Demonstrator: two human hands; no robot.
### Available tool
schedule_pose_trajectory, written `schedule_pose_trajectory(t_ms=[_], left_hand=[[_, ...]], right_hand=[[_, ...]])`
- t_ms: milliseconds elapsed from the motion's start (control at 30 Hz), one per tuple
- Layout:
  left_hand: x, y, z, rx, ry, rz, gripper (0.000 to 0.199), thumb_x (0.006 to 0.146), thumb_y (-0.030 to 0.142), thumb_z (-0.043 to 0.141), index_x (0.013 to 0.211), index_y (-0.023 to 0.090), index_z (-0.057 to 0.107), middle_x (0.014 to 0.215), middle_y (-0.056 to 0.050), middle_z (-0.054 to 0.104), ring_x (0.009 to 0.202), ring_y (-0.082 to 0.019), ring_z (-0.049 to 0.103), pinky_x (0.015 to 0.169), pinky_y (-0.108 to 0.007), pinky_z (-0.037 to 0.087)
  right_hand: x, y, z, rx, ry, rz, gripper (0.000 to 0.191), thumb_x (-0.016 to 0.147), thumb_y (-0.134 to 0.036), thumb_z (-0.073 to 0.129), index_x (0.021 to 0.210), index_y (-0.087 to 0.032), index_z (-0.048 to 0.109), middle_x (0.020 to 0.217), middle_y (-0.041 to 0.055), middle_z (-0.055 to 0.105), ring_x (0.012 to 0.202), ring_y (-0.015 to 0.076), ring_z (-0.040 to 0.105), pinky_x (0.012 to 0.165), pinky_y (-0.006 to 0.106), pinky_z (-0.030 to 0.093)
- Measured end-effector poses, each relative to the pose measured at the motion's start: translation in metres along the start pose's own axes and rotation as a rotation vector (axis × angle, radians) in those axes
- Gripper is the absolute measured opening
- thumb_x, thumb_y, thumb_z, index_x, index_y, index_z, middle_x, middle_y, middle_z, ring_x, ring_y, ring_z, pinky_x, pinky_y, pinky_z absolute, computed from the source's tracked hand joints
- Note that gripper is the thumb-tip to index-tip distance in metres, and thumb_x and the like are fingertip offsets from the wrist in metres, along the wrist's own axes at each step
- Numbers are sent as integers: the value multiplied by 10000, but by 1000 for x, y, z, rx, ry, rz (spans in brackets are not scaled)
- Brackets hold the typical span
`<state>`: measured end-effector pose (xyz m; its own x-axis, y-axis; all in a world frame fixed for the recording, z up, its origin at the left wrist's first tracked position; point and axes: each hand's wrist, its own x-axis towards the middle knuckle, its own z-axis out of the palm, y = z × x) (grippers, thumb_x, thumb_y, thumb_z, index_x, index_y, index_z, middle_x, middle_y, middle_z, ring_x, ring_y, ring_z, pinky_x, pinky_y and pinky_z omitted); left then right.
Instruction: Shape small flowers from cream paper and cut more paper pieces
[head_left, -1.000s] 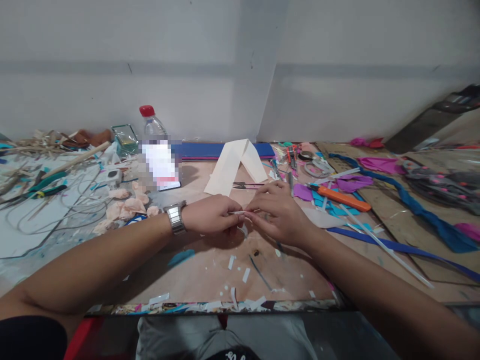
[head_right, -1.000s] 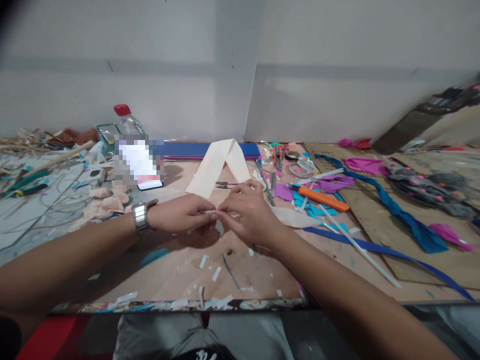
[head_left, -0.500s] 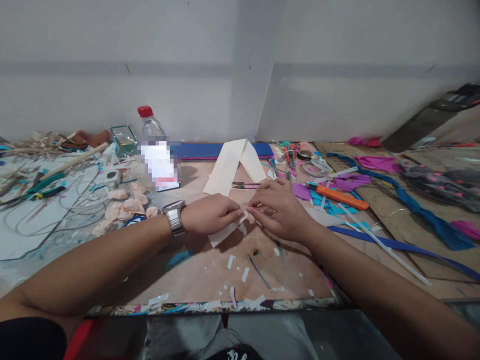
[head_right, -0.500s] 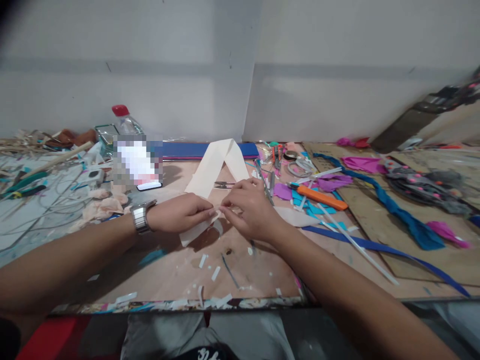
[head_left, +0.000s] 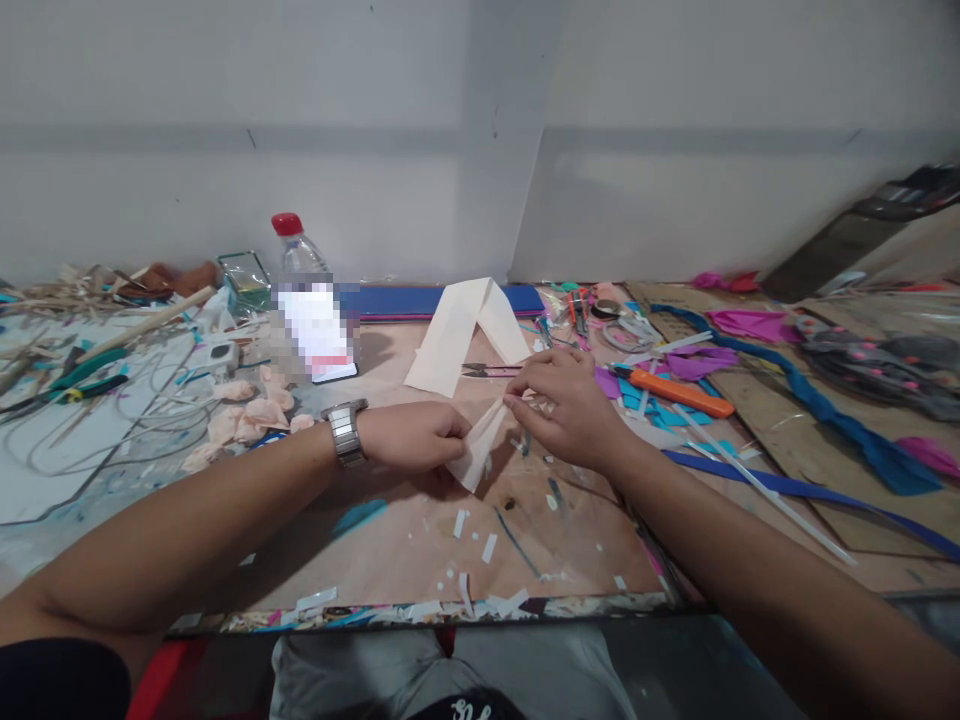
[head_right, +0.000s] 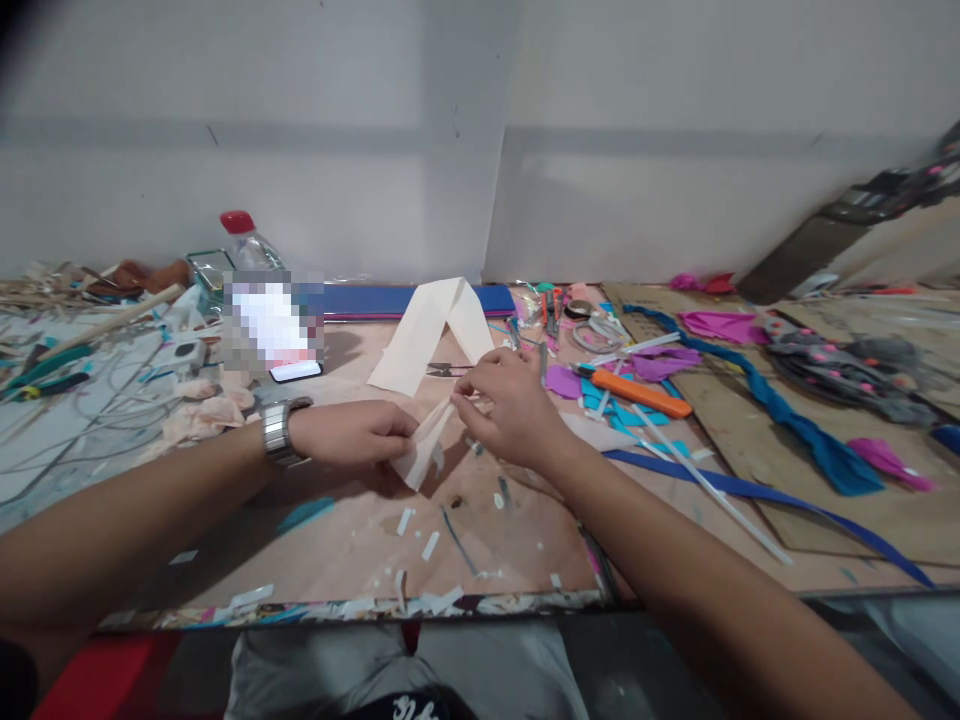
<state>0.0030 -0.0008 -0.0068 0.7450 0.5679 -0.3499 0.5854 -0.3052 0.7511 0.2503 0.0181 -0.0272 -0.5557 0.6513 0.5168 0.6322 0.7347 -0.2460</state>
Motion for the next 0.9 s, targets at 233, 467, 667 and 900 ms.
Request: schedule_pose_trajectory(t_ms=[233, 467, 667, 900], left_hand=[[0, -2, -4, 59, 146, 38, 523, 979, 637, 514, 1031, 146, 688, 851, -50, 707, 711, -163, 608, 631, -273, 419], [1, -6, -3, 23, 138, 86, 311, 948, 420, 627, 1087, 162, 730, 931, -48, 774, 767, -160, 665, 682, -260, 451], [1, -5, -3, -46, 146, 42, 357, 1014, 440, 541, 1057, 142, 731, 928, -85, 804, 752, -162, 711, 652, -244, 489], [1, -4, -1, -36, 137, 73, 333, 1029, 408, 544, 1091, 144, 736, 977, -106, 813, 843, -193, 751, 740, -273, 533]], right_hand=[[-2, -13, 3, 45, -52, -43, 98, 929, -261, 648, 858, -216, 698, 861, 46, 756, 1042, 279, 615, 952, 475, 305], [-4, -17, 4, 50, -26, -38, 106, 931, -270, 637, 854, -219, 688, 854, 41, 756, 1021, 276, 622, 949, 477, 295], [-3, -13, -1, 23, 21, -25, 96, 921, -256, 607, 850, -215, 657, 843, 41, 735, 999, 273, 632, 938, 465, 308], [-3, -19, 2, 70, -37, -52, 107, 936, -262, 615, 852, -217, 663, 848, 35, 741, 991, 262, 619, 935, 456, 301]])
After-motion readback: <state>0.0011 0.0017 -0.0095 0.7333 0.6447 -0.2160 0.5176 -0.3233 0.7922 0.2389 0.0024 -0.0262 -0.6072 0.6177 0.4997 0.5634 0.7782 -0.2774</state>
